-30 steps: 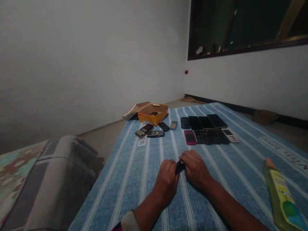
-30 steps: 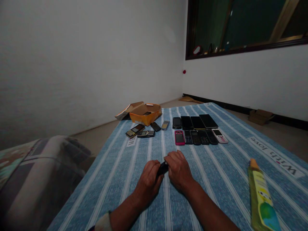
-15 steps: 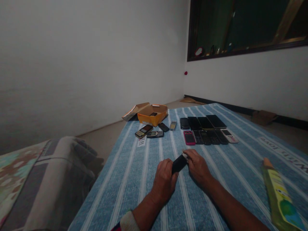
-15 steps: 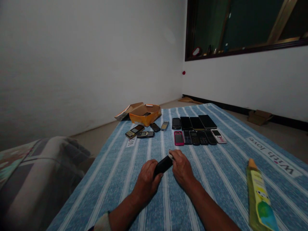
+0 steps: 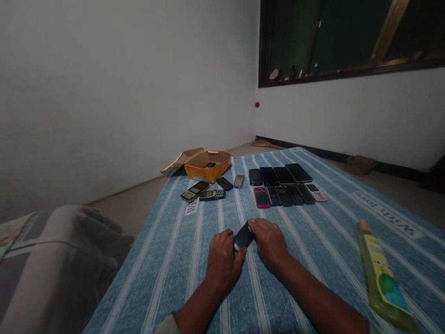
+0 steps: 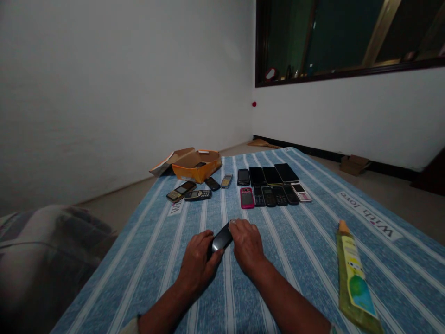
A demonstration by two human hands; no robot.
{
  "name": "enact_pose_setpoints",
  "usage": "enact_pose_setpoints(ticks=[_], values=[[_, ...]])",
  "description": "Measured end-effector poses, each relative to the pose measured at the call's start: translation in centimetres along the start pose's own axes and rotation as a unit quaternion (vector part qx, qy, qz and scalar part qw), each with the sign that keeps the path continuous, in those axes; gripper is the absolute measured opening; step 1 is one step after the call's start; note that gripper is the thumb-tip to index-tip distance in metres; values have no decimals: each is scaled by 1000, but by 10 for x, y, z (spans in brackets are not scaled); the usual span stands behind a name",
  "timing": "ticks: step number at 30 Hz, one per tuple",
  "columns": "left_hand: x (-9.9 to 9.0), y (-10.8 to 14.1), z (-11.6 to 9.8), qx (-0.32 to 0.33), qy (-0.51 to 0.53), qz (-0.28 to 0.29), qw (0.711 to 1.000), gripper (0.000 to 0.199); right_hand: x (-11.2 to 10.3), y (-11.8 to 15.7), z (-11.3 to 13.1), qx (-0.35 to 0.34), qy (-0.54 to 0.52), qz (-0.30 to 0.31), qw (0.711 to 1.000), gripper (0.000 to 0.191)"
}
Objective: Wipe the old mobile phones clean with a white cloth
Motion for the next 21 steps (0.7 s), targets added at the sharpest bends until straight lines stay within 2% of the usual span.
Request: enact_pose_setpoints(ticks=[4,10,14,21], values=[[3,1,5,-7,-1,-2,1000,23,2,2,9,-6,25,16,1000,32],[4,1,5,-7,-19,-7,1000,21,3,11,32,-85,-21,-40,995,30],[4,1,5,5,-16,-10,1000,23,6,17,45,-126,-64,-54,988,30],[3,2,6,17,-9,-19,1000,24,3,9,28,-113,-88,-71,987,34]])
Point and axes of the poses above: each hand's wrist, its own y-axis away from the middle knuckle, its own x-axis out of the palm, z = x × y, the point moved 9 cm from there along -y, towards the middle knuckle, and after that the axes turned 1 degree about -z, right-handed, at the moved point
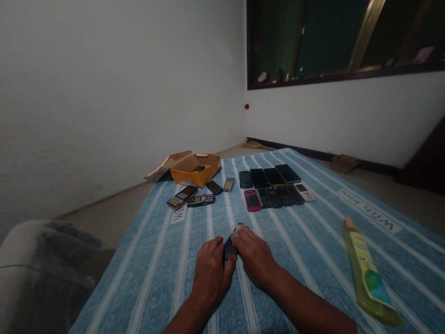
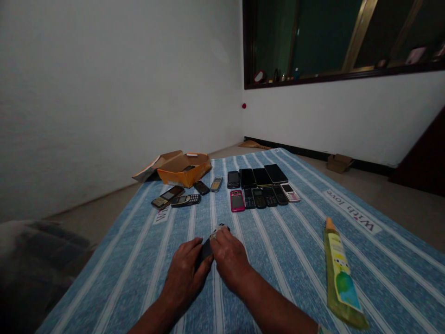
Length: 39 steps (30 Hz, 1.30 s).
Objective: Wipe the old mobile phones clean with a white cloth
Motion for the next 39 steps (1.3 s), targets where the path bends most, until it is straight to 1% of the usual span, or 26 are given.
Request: enact_pose_setpoints(ticks=[3,6,10,15,18,20,24,27,30,34,39], values=[[-1,0,0,1,3,-2,1000,23,-2,-1,-10,15,13,-9,1000,36],[-2,1,-1,3,-2,0,1000,24,-2,0,-13,21,24,-13,999,37],[-1,3,0,10,5,5,1000,29,2,2,-7,9,34,-16,999,36],[-2,6,5,19,24,-11,999,30,11,7,12,-16,35,-16,999,33],[-2,8,6,31,19,-20,999,30,14,10,21,-31,21,-19,999,31],[-3,9,7,36,13,-24,999,30,13,10,22,-36,9,-20,999,30],[-3,9,7,38,0,-24,999,29,7,7,15,-34,-5,-27,999,30],[-3,7,7,38,-1,-17,999,29,3,5,7,-20,14,-33,999,34],[-4,7,8,37,2,-17,999,30,3,4,2,-1,45,-29,999,39],[-4,7,10,31,4,-25,999,31,9,9,6,2,56,-10,998,44],[-4,9,12,37,8,-26,999,32,22,19,22,-23,39,-15,999,45]])
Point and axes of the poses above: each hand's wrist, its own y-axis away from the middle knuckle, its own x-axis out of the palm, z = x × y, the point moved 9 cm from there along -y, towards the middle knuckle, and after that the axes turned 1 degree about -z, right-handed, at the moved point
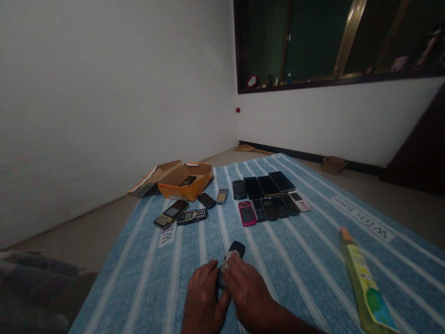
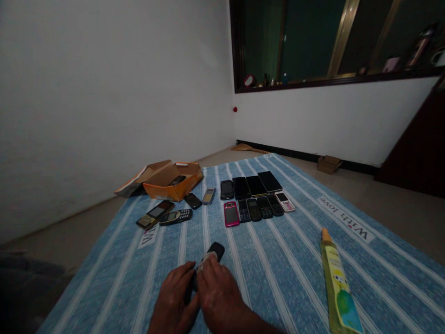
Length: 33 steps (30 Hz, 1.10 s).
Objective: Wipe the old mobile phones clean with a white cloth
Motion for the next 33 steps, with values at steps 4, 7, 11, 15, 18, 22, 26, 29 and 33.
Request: enact_pose_setpoints(ticks=[4,7,11,15,18,22,26,29,33], values=[[-1,1,0,12,3,2,1000,33,-1,5,10,-15,-5,-33,999,46],[-1,0,-1,13,7,9,1000,33,-5,4,11,-17,-10,-34,999,45],[-3,-3,-4,14,1,8,1000,31,-13,-3,9,-26,-11,-15,1000,35],[-3,-3,-6,18,-13,9,1000,30,-17,-10,2,-31,-10,8,999,28],[-3,-4,-6,12,-17,13,1000,30,-20,-13,-9,-19,-4,-2,1000,26],[0,-4,-6,7,-15,26,1000,32,-21,-15,-20,-7,5,-17,1000,25],[0,-3,-6,9,-17,25,1000,33,-19,-14,-17,-19,2,-24,1000,26],[-2,-3,-6,12,-15,9,1000,31,-17,-11,-7,-46,-8,-26,999,25],[-4,-4,-7,19,-5,4,1000,29,-16,-8,4,-68,-22,-37,997,25]])
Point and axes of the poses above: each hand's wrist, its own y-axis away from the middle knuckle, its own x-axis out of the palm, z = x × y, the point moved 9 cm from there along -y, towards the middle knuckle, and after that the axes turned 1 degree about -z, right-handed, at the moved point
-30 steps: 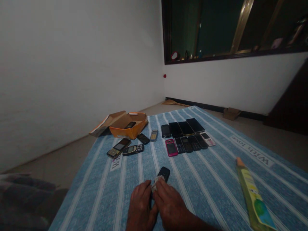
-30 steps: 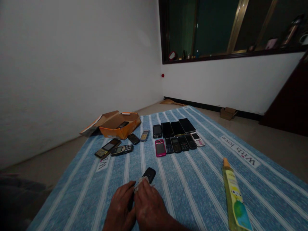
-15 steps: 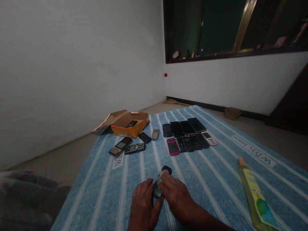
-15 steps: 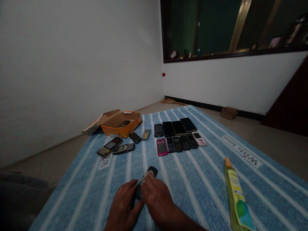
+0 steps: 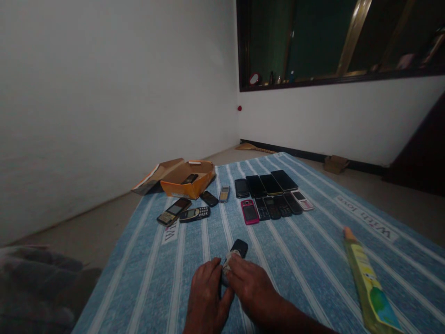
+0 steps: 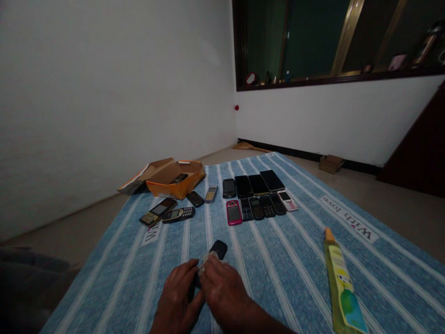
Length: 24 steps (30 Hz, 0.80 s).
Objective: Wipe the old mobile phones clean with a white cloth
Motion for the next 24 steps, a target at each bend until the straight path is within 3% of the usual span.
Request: enact_pose_setpoints(ticks=[5,12,20,24], values=[[-1,1,0,-1,1,-2,1000,29,-4,-4,-2,6,-20,-4,1000,23],[2,1,1,-11,0,14,1000,30,-6,-6,-28,62,-32,18,997,25],[0,0,-2,2,2,7,1000,29,0,-2,0,10,-11,14,1000,23],[-1,0,-2,-8,-1,8,1000,30,-2,-2,-14,39,-13,29,999,26]])
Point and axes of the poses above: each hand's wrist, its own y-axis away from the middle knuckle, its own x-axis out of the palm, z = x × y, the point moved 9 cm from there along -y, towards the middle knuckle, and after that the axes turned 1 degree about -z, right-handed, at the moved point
